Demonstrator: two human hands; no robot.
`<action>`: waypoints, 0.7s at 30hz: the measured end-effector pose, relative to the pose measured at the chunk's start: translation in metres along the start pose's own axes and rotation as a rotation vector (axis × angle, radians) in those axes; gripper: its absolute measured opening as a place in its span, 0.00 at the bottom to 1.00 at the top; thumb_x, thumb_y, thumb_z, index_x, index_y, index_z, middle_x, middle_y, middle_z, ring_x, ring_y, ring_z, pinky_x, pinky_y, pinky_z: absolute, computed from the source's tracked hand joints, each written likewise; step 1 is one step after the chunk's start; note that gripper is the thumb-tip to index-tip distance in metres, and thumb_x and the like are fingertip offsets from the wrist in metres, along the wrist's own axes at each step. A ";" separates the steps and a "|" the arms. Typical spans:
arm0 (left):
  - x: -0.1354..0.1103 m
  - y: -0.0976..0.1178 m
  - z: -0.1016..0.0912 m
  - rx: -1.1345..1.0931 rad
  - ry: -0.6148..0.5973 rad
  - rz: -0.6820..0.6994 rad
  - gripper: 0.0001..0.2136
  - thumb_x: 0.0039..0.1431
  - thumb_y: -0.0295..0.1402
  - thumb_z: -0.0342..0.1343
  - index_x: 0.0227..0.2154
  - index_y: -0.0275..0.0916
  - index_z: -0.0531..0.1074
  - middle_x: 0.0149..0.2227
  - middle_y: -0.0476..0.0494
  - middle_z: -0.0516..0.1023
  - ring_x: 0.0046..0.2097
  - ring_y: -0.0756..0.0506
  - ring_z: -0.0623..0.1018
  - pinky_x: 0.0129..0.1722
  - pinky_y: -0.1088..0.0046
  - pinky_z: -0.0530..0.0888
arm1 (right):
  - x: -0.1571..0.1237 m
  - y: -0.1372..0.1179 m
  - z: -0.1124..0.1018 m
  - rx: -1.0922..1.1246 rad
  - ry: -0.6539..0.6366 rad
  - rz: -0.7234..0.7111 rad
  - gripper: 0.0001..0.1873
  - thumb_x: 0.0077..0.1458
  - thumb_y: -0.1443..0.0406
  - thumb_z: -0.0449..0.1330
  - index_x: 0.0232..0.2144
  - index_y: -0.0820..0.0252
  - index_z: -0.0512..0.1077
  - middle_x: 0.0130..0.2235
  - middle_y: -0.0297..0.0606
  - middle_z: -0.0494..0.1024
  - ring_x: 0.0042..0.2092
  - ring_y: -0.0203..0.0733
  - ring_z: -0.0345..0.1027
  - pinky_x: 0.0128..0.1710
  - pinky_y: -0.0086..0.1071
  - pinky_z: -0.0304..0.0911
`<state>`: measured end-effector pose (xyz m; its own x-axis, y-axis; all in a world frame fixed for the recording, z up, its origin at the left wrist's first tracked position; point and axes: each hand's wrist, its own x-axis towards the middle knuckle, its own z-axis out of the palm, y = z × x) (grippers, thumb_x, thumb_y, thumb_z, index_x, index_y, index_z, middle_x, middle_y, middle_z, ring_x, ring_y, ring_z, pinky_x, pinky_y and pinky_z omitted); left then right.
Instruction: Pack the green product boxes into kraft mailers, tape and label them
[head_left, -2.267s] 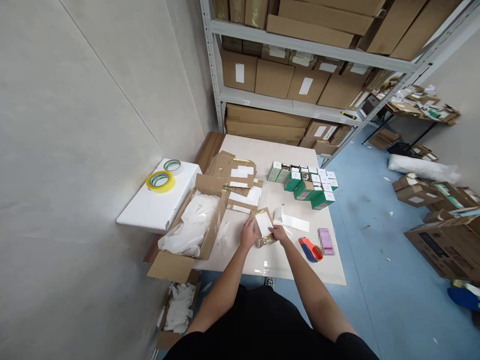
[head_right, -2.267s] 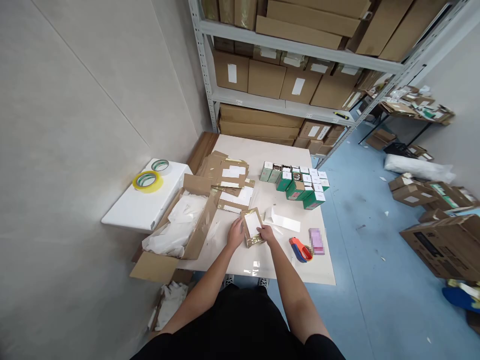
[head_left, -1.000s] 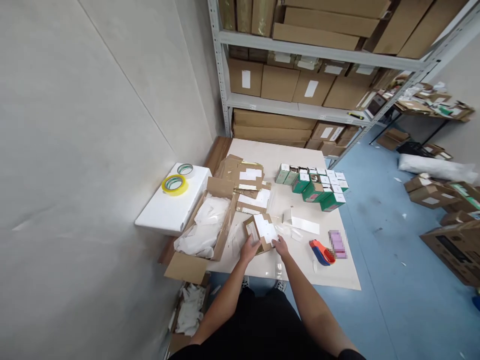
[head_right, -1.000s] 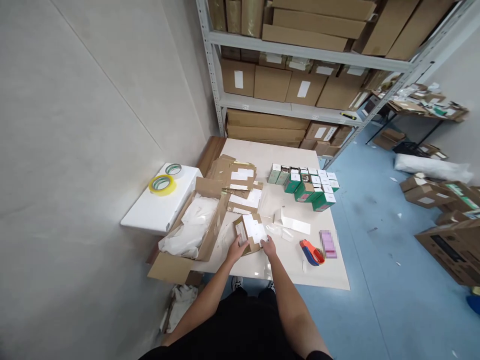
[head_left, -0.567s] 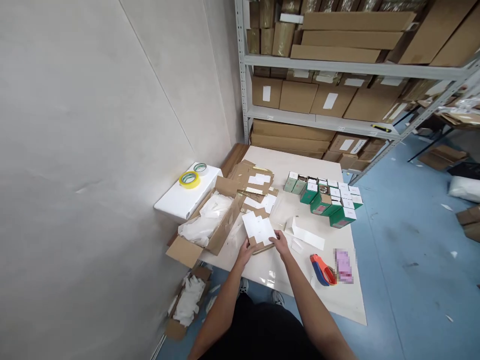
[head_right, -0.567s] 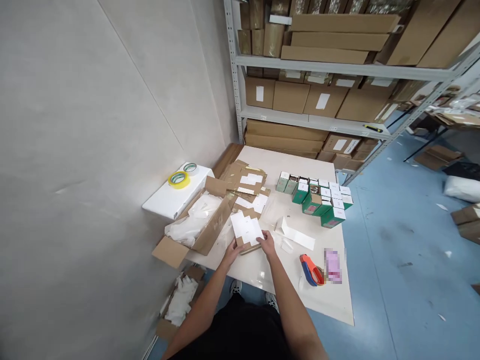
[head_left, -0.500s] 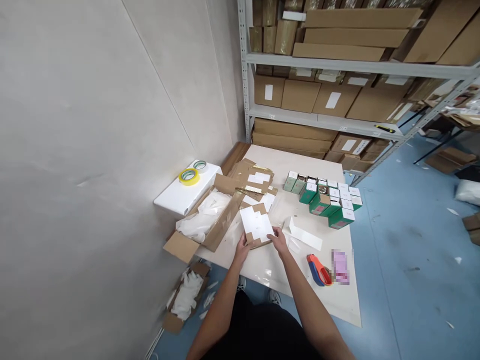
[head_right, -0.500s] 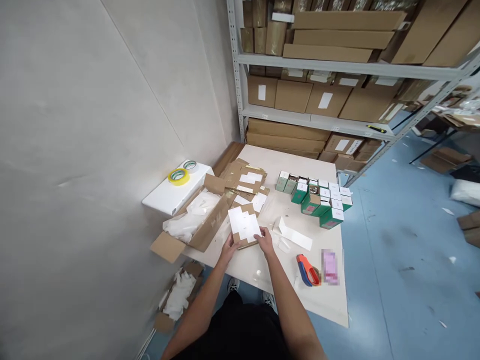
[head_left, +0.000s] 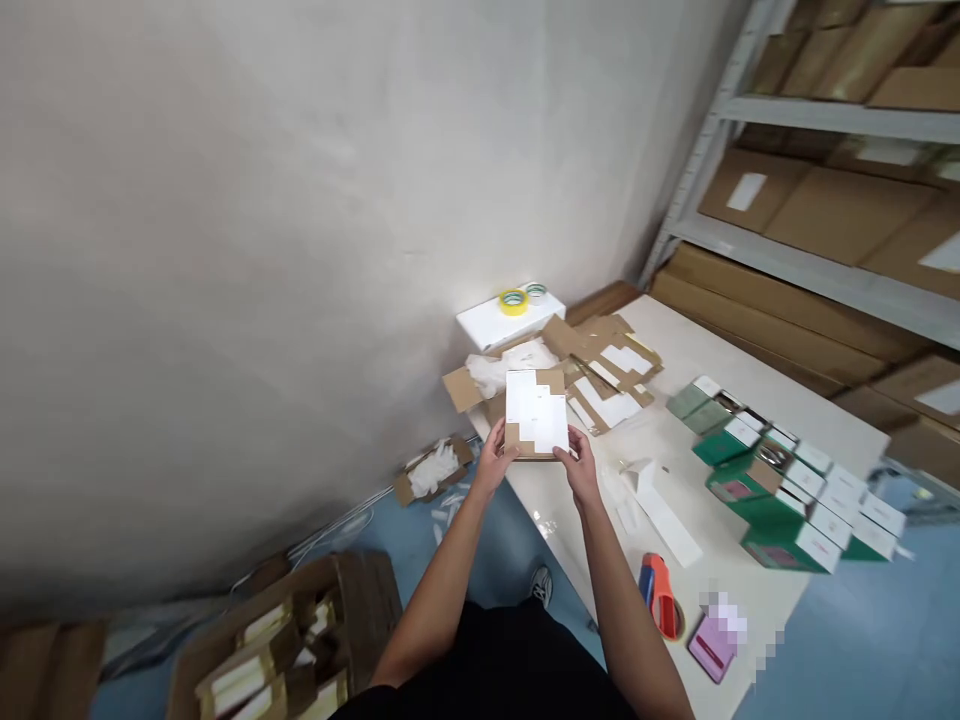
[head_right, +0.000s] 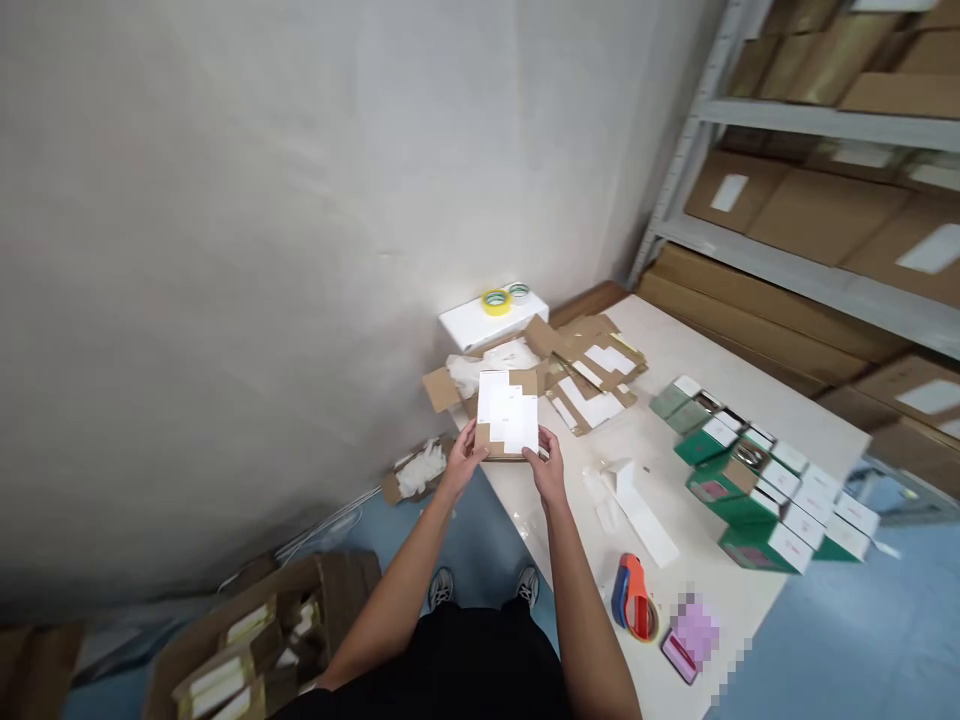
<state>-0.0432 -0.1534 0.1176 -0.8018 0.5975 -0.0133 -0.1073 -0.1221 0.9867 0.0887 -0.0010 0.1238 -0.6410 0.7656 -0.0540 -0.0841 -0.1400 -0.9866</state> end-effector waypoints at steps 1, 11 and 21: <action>-0.008 0.008 -0.013 -0.007 0.044 0.026 0.40 0.55 0.44 0.68 0.68 0.45 0.61 0.71 0.36 0.63 0.70 0.35 0.65 0.68 0.56 0.65 | -0.002 -0.006 0.013 -0.001 -0.053 -0.012 0.30 0.49 0.57 0.69 0.54 0.51 0.70 0.58 0.44 0.75 0.58 0.51 0.68 0.56 0.46 0.66; -0.149 0.047 -0.169 -0.011 0.553 0.152 0.39 0.56 0.47 0.68 0.67 0.46 0.59 0.67 0.35 0.68 0.64 0.38 0.73 0.64 0.57 0.70 | -0.077 0.002 0.196 -0.070 -0.567 -0.018 0.28 0.50 0.52 0.69 0.52 0.53 0.72 0.55 0.43 0.78 0.53 0.49 0.72 0.53 0.42 0.67; -0.380 -0.007 -0.319 -0.185 1.083 -0.111 0.28 0.54 0.40 0.70 0.58 0.40 0.74 0.58 0.33 0.79 0.59 0.34 0.78 0.60 0.53 0.73 | -0.280 0.138 0.334 -0.420 -0.823 0.153 0.25 0.42 0.49 0.67 0.39 0.58 0.78 0.36 0.39 0.83 0.42 0.51 0.75 0.44 0.39 0.68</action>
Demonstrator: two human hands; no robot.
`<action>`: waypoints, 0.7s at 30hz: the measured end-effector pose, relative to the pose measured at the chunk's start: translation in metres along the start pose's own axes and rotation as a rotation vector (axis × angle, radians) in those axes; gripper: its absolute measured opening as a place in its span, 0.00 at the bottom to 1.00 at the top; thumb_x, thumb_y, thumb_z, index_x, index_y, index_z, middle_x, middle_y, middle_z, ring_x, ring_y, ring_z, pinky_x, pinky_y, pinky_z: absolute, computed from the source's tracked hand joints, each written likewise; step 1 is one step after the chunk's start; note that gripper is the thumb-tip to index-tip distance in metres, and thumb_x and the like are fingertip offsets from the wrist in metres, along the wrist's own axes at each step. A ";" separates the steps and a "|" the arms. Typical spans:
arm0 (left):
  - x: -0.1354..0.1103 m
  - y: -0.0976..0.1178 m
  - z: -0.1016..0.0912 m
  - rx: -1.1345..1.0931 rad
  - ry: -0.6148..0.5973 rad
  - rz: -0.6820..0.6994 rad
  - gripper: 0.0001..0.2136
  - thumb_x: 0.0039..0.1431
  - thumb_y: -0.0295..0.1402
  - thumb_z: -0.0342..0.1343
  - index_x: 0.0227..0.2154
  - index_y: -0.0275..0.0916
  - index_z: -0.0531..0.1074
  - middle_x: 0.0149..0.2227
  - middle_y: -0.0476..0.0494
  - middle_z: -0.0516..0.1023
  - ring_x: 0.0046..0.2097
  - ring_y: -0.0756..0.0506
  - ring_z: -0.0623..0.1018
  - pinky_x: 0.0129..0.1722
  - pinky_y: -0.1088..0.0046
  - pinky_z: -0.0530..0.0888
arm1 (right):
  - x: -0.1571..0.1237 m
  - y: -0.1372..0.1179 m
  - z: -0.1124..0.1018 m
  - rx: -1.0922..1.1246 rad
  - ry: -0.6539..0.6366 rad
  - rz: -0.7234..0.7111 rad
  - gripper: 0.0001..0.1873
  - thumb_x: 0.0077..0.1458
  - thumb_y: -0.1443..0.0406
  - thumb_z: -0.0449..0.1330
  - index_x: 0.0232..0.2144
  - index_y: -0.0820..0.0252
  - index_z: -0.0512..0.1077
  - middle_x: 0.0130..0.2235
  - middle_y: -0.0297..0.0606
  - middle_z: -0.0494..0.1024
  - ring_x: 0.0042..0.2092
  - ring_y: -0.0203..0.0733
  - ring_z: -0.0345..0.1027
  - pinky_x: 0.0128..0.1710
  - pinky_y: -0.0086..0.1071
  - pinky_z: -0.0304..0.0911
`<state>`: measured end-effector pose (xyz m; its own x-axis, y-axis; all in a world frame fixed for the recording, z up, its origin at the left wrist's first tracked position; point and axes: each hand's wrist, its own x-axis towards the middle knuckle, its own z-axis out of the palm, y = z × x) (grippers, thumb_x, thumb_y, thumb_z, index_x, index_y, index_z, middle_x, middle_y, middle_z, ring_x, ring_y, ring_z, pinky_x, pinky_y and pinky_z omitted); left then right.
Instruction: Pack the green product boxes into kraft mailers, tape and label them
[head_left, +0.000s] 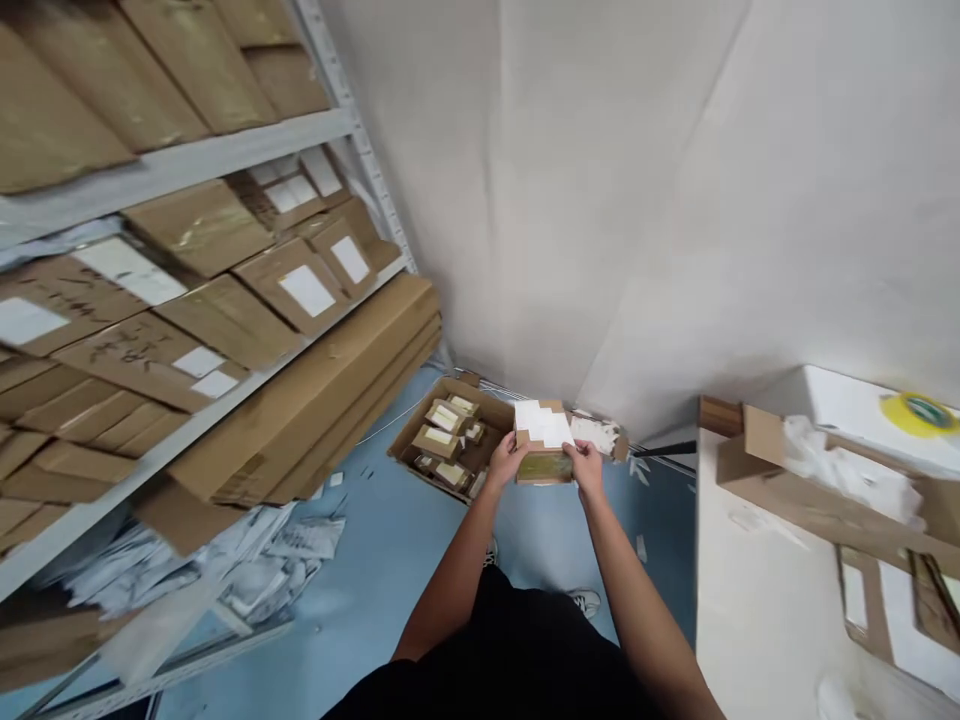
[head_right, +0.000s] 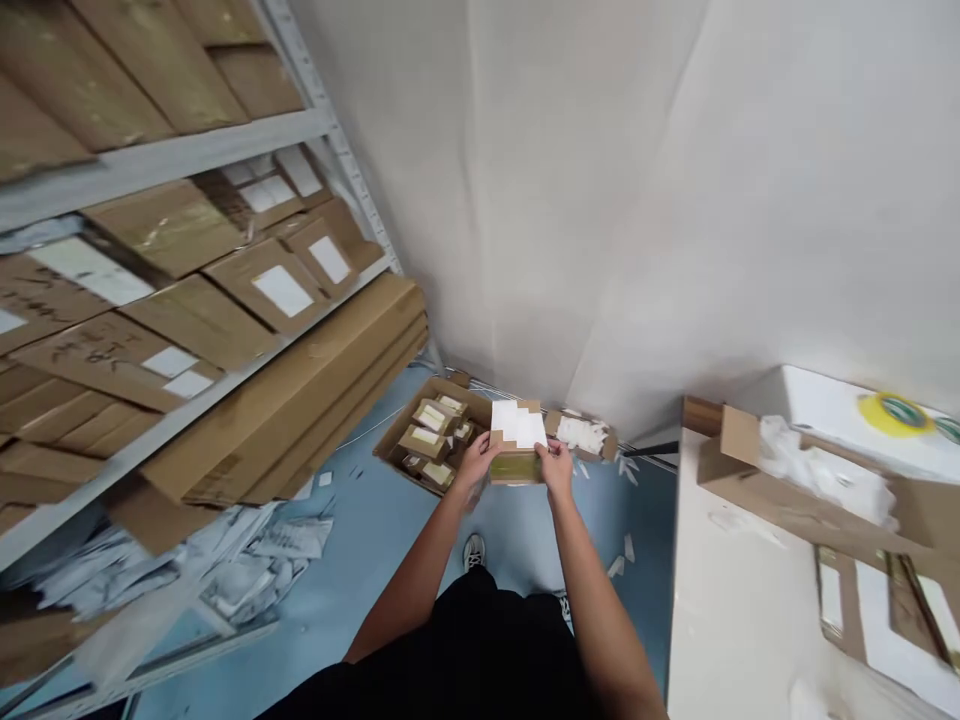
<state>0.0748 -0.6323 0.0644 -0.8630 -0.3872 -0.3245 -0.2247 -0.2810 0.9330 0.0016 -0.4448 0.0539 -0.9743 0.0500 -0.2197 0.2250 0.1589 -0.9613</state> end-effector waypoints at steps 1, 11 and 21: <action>-0.001 -0.005 -0.026 0.030 0.027 -0.040 0.25 0.54 0.41 0.70 0.54 0.39 0.77 0.56 0.33 0.80 0.57 0.34 0.79 0.59 0.53 0.73 | -0.007 0.011 0.022 -0.025 -0.033 0.026 0.23 0.42 0.49 0.67 0.36 0.57 0.77 0.33 0.38 0.82 0.40 0.51 0.75 0.42 0.38 0.68; 0.023 0.032 -0.170 0.011 0.313 0.105 0.24 0.58 0.39 0.66 0.56 0.40 0.75 0.60 0.35 0.77 0.61 0.36 0.75 0.61 0.58 0.71 | -0.015 -0.014 0.198 0.039 -0.217 0.029 0.27 0.44 0.50 0.65 0.45 0.57 0.77 0.51 0.46 0.82 0.54 0.55 0.74 0.53 0.45 0.69; 0.045 0.101 -0.228 0.116 0.491 0.300 0.22 0.62 0.38 0.61 0.58 0.42 0.73 0.58 0.37 0.76 0.59 0.39 0.76 0.62 0.59 0.71 | -0.005 -0.066 0.214 0.161 -0.287 -0.152 0.29 0.48 0.52 0.66 0.51 0.56 0.77 0.53 0.48 0.81 0.56 0.55 0.73 0.56 0.50 0.68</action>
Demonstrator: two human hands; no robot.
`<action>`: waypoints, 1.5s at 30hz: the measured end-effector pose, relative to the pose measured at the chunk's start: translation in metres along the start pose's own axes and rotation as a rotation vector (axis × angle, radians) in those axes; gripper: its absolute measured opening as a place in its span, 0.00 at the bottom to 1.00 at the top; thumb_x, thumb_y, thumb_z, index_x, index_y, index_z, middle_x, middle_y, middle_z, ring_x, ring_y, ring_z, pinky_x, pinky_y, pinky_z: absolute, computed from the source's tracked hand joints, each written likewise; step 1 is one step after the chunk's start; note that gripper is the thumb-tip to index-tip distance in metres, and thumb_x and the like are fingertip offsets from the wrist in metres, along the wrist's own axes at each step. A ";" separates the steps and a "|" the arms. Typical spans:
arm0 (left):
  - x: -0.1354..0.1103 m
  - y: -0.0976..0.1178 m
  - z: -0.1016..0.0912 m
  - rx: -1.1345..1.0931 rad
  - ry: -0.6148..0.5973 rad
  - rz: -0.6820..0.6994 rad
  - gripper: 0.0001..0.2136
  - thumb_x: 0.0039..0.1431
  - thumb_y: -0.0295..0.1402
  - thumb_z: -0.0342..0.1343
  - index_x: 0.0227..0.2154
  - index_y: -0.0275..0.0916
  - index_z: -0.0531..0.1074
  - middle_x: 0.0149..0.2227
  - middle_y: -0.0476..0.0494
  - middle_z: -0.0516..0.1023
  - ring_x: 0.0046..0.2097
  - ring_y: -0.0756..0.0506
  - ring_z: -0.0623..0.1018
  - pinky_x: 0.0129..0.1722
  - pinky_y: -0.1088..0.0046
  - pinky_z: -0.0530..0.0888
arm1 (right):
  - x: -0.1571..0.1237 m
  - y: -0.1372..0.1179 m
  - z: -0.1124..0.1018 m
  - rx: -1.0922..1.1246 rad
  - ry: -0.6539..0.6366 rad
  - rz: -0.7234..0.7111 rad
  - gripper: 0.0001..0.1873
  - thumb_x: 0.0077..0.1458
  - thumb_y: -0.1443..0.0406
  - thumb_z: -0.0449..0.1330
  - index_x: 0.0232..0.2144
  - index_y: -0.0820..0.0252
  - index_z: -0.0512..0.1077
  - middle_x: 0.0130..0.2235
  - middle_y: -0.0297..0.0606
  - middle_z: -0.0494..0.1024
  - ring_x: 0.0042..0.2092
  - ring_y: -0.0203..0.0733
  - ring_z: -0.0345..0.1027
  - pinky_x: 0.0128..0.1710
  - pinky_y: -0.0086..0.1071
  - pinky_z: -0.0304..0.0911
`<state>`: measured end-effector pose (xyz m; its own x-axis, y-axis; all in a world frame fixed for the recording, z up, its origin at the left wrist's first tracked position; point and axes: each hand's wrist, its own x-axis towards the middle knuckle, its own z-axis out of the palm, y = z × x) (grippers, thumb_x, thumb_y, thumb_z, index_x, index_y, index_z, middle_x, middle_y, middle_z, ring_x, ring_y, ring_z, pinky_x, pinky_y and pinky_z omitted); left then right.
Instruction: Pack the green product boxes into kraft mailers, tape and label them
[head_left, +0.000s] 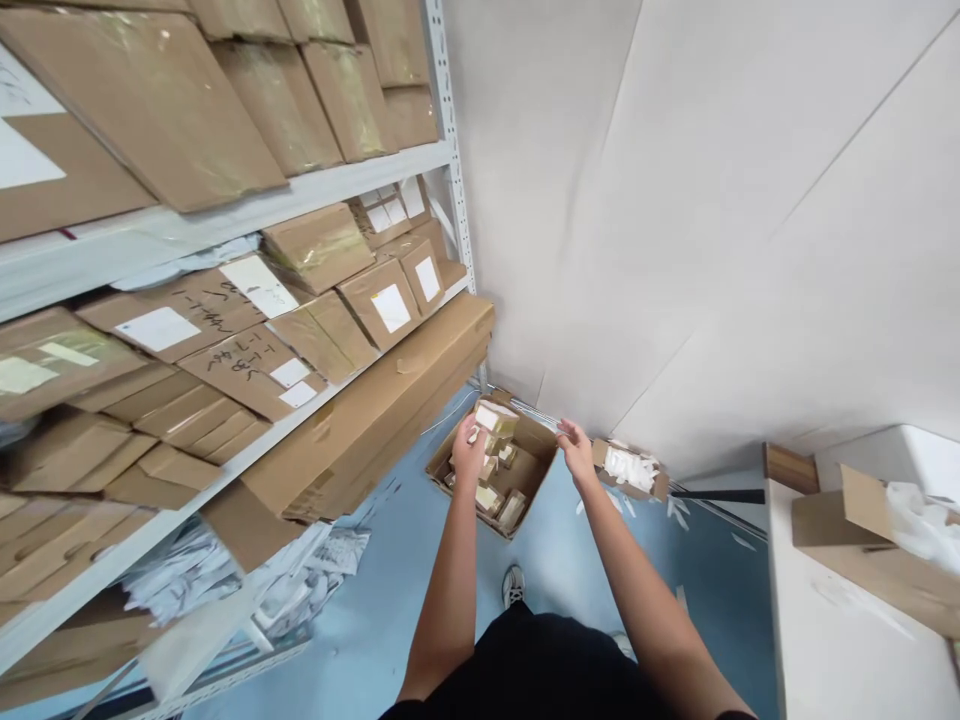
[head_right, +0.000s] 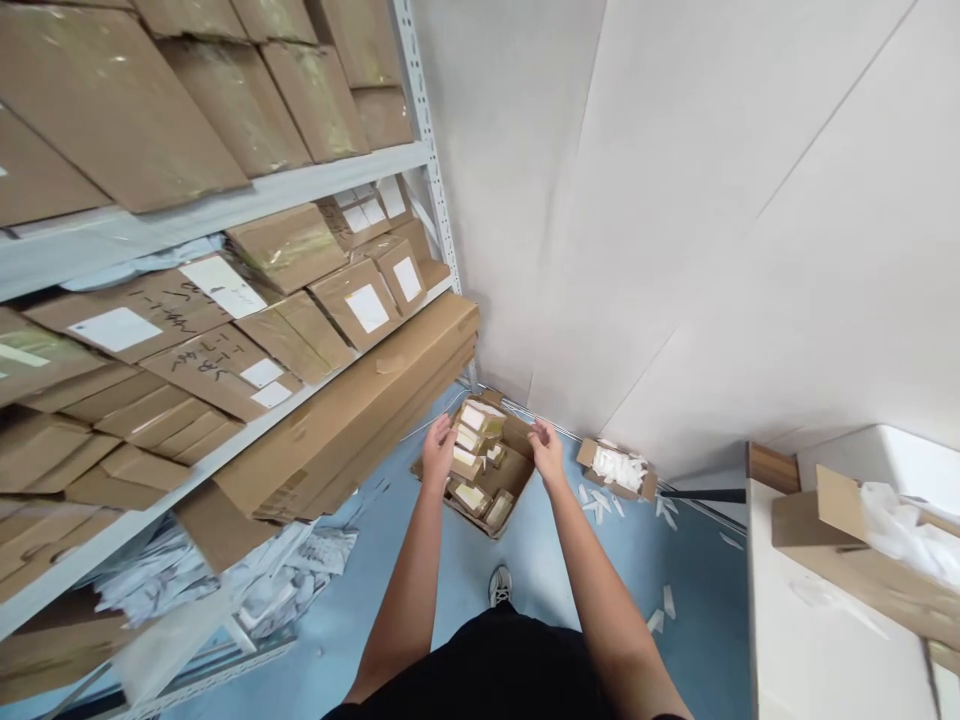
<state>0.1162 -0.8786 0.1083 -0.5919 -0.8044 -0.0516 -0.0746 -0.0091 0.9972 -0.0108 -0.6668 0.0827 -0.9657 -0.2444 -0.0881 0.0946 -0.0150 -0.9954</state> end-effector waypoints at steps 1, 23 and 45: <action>-0.004 -0.006 0.005 -0.006 -0.018 -0.012 0.21 0.62 0.38 0.61 0.57 0.41 0.73 0.56 0.36 0.78 0.57 0.40 0.77 0.61 0.59 0.71 | -0.006 0.003 -0.009 0.000 -0.001 0.019 0.27 0.47 0.52 0.66 0.49 0.55 0.77 0.51 0.47 0.82 0.55 0.56 0.74 0.54 0.49 0.69; -0.291 0.066 0.455 0.034 -1.136 0.276 0.20 0.59 0.41 0.64 0.54 0.43 0.76 0.57 0.36 0.78 0.55 0.39 0.78 0.56 0.59 0.75 | -0.126 -0.062 -0.464 0.032 0.889 -0.171 0.25 0.49 0.55 0.64 0.50 0.53 0.78 0.55 0.43 0.79 0.55 0.54 0.72 0.54 0.46 0.67; -0.570 0.049 0.674 0.107 -2.095 0.385 0.18 0.62 0.37 0.61 0.54 0.42 0.76 0.56 0.37 0.78 0.57 0.40 0.78 0.54 0.62 0.77 | -0.279 -0.046 -0.651 0.115 1.745 -0.106 0.25 0.55 0.58 0.60 0.56 0.52 0.73 0.62 0.41 0.74 0.65 0.51 0.63 0.59 0.45 0.65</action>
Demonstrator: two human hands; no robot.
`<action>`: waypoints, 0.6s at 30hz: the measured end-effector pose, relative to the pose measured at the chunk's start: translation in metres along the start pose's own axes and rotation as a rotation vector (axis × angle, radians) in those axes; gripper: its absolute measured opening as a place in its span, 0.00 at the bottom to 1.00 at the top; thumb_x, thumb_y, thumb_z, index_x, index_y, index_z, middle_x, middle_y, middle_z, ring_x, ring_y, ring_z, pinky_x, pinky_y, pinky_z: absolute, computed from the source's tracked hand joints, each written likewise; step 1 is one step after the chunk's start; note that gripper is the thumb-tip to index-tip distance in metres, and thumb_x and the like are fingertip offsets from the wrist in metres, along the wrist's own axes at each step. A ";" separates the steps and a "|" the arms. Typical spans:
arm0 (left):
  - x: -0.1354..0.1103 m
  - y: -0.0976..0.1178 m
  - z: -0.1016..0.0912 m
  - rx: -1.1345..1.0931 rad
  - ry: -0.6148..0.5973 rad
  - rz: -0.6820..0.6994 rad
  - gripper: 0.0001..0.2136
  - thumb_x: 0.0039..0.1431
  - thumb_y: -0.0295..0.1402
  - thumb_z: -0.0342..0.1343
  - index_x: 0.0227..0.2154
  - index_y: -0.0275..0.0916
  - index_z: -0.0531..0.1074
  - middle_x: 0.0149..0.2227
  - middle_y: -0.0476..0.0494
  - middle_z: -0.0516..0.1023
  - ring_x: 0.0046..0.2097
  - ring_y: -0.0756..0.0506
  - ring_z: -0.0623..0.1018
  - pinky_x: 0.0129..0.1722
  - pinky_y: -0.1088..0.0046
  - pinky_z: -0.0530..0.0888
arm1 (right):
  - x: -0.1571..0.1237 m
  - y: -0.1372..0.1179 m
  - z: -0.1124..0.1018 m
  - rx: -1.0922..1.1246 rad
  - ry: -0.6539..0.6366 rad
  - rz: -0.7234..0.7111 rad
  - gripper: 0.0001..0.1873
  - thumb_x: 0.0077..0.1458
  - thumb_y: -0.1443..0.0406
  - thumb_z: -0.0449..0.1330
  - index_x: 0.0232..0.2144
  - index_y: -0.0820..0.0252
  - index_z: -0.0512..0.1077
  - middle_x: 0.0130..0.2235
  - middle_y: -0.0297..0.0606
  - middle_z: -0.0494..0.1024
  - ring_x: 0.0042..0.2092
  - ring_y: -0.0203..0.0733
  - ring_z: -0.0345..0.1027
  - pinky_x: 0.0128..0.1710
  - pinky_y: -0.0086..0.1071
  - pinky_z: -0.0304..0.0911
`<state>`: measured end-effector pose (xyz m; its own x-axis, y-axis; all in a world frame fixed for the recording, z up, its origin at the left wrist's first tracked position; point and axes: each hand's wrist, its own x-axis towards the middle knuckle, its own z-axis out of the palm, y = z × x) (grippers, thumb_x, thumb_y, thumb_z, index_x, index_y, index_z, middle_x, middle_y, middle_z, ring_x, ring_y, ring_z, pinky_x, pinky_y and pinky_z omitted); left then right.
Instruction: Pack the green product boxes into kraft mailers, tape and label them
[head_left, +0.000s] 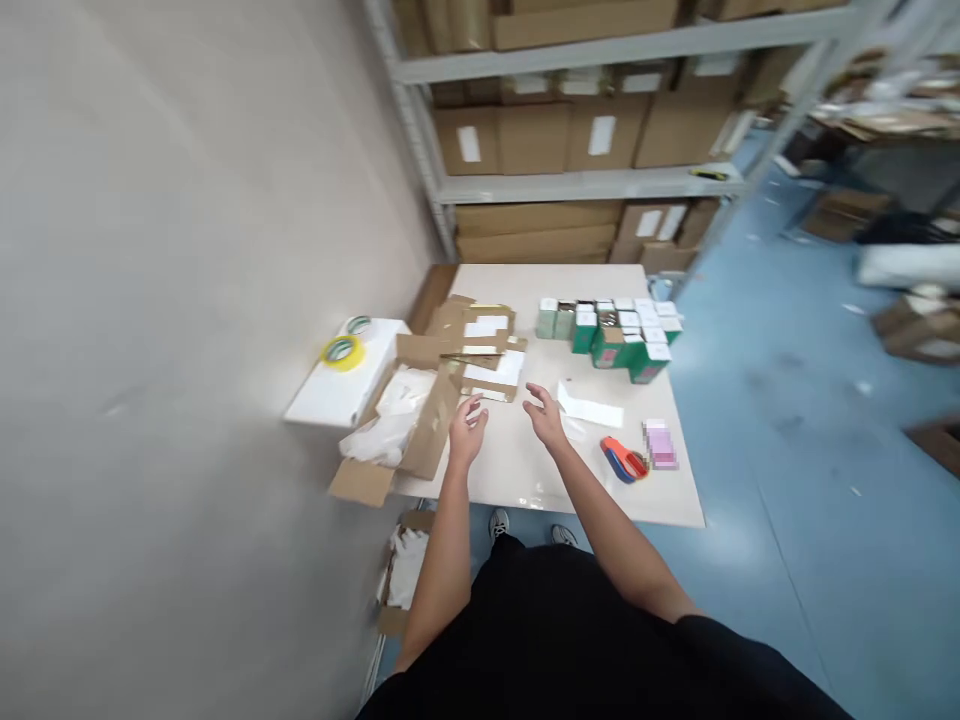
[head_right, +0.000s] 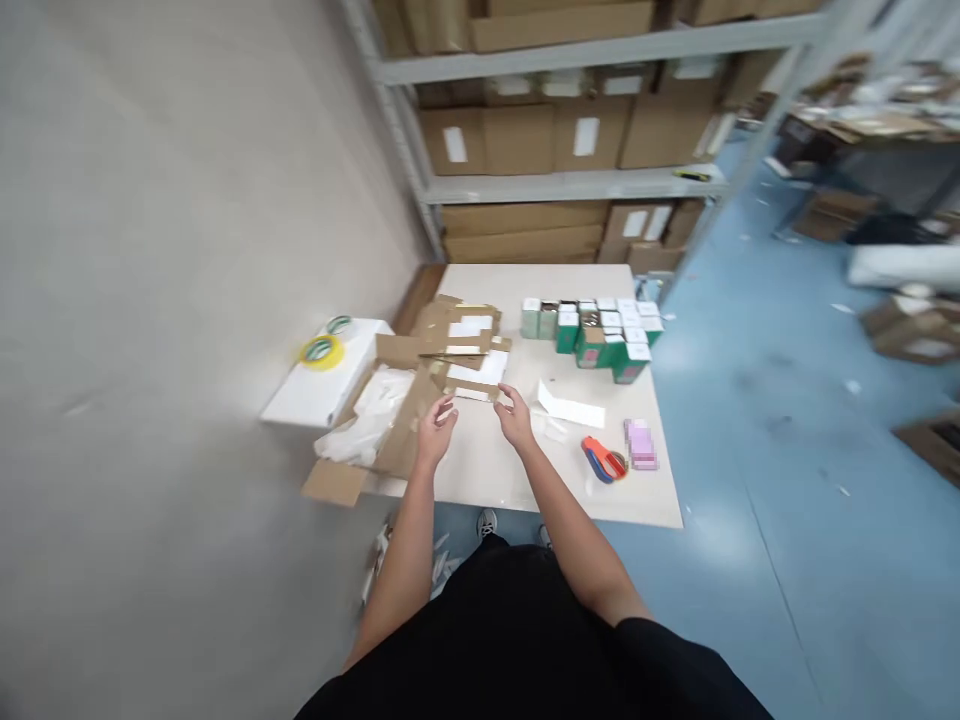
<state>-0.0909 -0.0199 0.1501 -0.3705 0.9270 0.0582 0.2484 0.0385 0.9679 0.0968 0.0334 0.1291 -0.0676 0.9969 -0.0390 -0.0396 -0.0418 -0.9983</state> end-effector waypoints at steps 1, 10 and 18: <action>0.010 -0.001 0.005 -0.001 -0.042 0.001 0.18 0.63 0.37 0.60 0.54 0.42 0.75 0.56 0.37 0.78 0.57 0.41 0.78 0.54 0.62 0.77 | 0.003 -0.001 -0.005 -0.007 0.043 0.002 0.25 0.55 0.59 0.60 0.56 0.51 0.73 0.62 0.41 0.74 0.64 0.51 0.64 0.59 0.45 0.65; 0.052 -0.014 0.057 0.021 -0.372 0.039 0.17 0.64 0.36 0.59 0.54 0.43 0.76 0.56 0.39 0.79 0.57 0.41 0.78 0.58 0.58 0.74 | -0.020 0.032 -0.072 -0.155 0.434 0.081 0.28 0.56 0.59 0.59 0.59 0.53 0.71 0.63 0.44 0.73 0.59 0.50 0.70 0.55 0.45 0.69; 0.023 -0.053 0.094 0.082 -0.628 -0.091 0.17 0.62 0.37 0.58 0.52 0.40 0.77 0.54 0.36 0.81 0.53 0.41 0.81 0.53 0.60 0.77 | -0.068 0.113 -0.166 -0.601 0.553 0.622 0.31 0.57 0.63 0.58 0.63 0.61 0.68 0.61 0.49 0.74 0.60 0.51 0.70 0.56 0.38 0.66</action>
<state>-0.0284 0.0350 0.0769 0.1950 0.9598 -0.2019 0.3171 0.1331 0.9390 0.2620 -0.0285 0.0123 0.5692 0.7075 -0.4190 0.3621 -0.6732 -0.6447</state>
